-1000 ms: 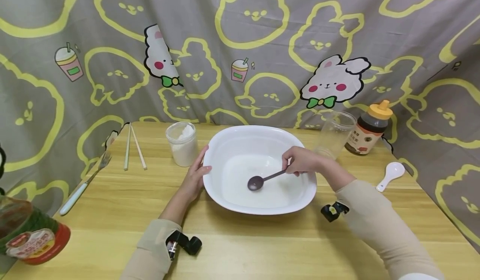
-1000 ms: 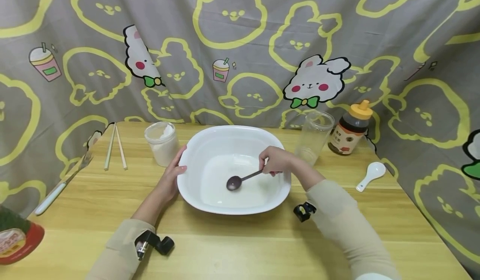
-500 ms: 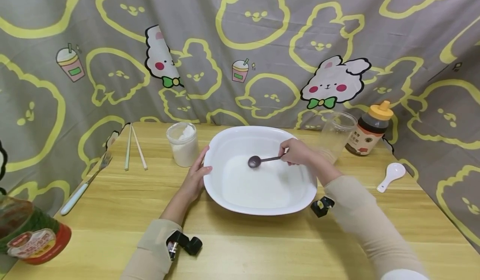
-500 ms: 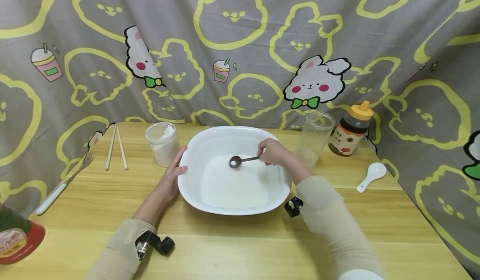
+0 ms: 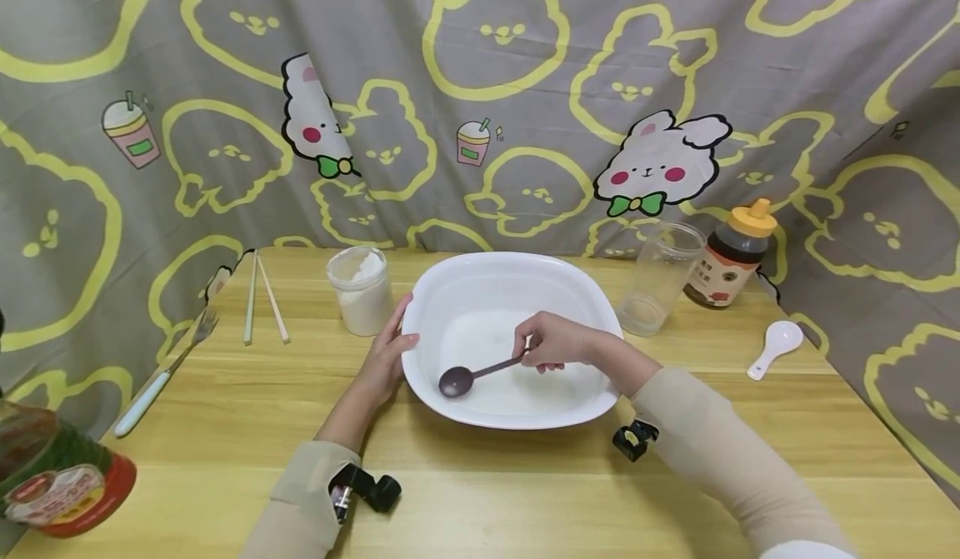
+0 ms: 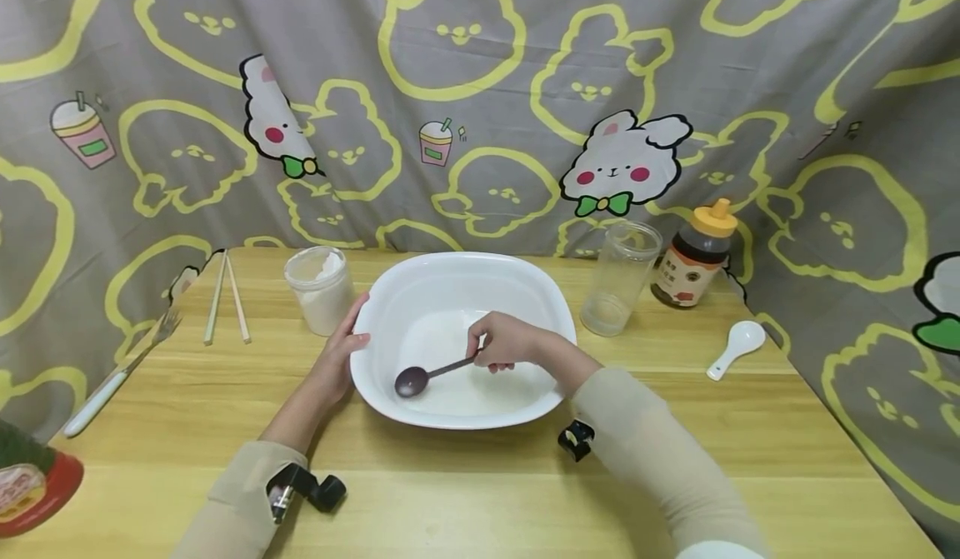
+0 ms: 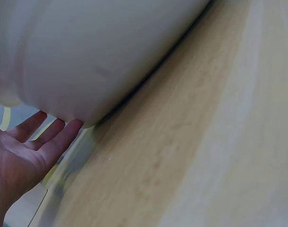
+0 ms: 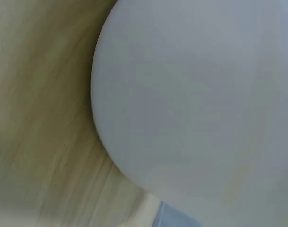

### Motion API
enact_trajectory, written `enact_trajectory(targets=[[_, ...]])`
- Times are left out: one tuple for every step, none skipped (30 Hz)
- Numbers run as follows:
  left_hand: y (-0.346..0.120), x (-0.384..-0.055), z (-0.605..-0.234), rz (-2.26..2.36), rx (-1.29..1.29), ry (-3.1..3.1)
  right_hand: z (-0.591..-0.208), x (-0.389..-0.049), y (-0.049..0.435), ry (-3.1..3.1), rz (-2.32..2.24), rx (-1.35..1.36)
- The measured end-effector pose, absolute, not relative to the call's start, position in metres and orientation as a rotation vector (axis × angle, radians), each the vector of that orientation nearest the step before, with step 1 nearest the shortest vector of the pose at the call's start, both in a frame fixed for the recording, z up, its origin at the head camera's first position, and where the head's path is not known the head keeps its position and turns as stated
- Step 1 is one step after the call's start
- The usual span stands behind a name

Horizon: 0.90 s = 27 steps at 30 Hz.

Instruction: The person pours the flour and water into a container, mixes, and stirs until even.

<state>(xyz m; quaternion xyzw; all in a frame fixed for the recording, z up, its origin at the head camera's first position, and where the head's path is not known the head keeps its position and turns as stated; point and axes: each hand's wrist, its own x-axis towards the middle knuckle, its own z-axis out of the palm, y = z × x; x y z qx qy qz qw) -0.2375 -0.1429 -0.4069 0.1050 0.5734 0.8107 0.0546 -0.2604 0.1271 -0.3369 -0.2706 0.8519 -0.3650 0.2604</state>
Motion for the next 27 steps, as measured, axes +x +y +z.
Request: enact_trajectory(targets=[[-0.143,-0.237,-0.407,2.463,0.317,1.740,-0.336,-0.258,0.128,2.287,-0.970,-0.754],[-0.143,-0.238,-0.407,2.462,0.321,1.738,-0.334,-0.257,0.130,2.273,-0.952,-0.769],[-0.143,-0.238,-0.407,2.464,0.319,1.735,-0.333,-0.256,0.134,2.266,-0.929,-0.808],[-0.143,-0.238,-0.408,2.463,0.322,1.732,-0.331,-0.255,0.138,2.263,-0.911,-0.831],[-0.143,-0.238,-0.408,2.463,0.322,1.730,-0.329,-0.254,0.143,2.266,-0.892,-0.842],[-0.142,-0.238,-0.408,2.464,0.319,1.728,-0.326,-0.253,0.148,2.273,-0.870,-0.844],[-0.142,-0.238,-0.408,2.466,0.319,1.725,-0.323,-0.252,0.153,2.288,-0.850,-0.845],[-0.142,-0.238,-0.409,2.465,0.319,1.725,-0.319,-0.252,0.159,2.303,-0.829,-0.839],[-0.142,-0.238,-0.409,2.466,0.315,1.726,-0.315,-0.252,0.165,2.325,-0.806,-0.830],[-0.142,-0.238,-0.409,2.467,0.316,1.727,-0.311,-0.252,0.170,2.352,-0.782,-0.790],[-0.142,-0.238,-0.408,2.470,0.313,1.726,-0.307,-0.252,0.175,2.388,-0.753,-0.766],[-0.142,-0.238,-0.408,2.468,0.314,1.729,-0.304,-0.254,0.179,2.431,-0.720,-0.749],[-0.142,-0.238,-0.408,2.468,0.317,1.732,-0.301,-0.255,0.183,2.473,-0.697,-0.733],[-0.143,-0.238,-0.408,2.468,0.319,1.734,-0.299,-0.257,0.187,2.511,-0.678,-0.713],[-0.143,-0.238,-0.408,2.469,0.322,1.736,-0.298,-0.259,0.189,2.551,-0.663,-0.693],[-0.143,-0.238,-0.408,2.469,0.326,1.738,-0.298,-0.261,0.191,2.588,-0.657,-0.673],[-0.143,-0.238,-0.407,2.467,0.328,1.741,-0.298,-0.263,0.192,2.620,-0.662,-0.648],[-0.143,-0.238,-0.407,2.466,0.329,1.741,-0.299,-0.265,0.193,2.644,-0.673,-0.621],[-0.142,-0.238,-0.407,2.468,0.327,1.740,-0.300,-0.267,0.192,2.660,-0.694,-0.596],[-0.142,-0.238,-0.407,2.468,0.325,1.739,-0.302,-0.269,0.192,2.676,-0.716,-0.578],[-0.142,-0.238,-0.407,2.466,0.321,1.740,-0.304,-0.271,0.190,2.690,-0.737,-0.555],[-0.142,-0.237,-0.408,2.463,0.318,1.742,-0.307,-0.272,0.189,2.706,-0.751,-0.537],[-0.142,-0.237,-0.408,2.464,0.315,1.743,-0.309,-0.274,0.186,2.717,-0.768,-0.519],[-0.142,-0.237,-0.408,2.464,0.312,1.743,-0.313,-0.276,0.184,2.730,-0.779,-0.505],[-0.142,-0.237,-0.408,2.460,0.312,1.748,-0.316,-0.278,0.181,2.737,-0.798,-0.492],[-0.142,-0.237,-0.408,2.459,0.315,1.749,-0.318,-0.279,0.178,2.741,-0.823,-0.482],[-0.142,-0.237,-0.408,2.457,0.316,1.754,-0.322,-0.281,0.175,2.740,-0.852,-0.479]])
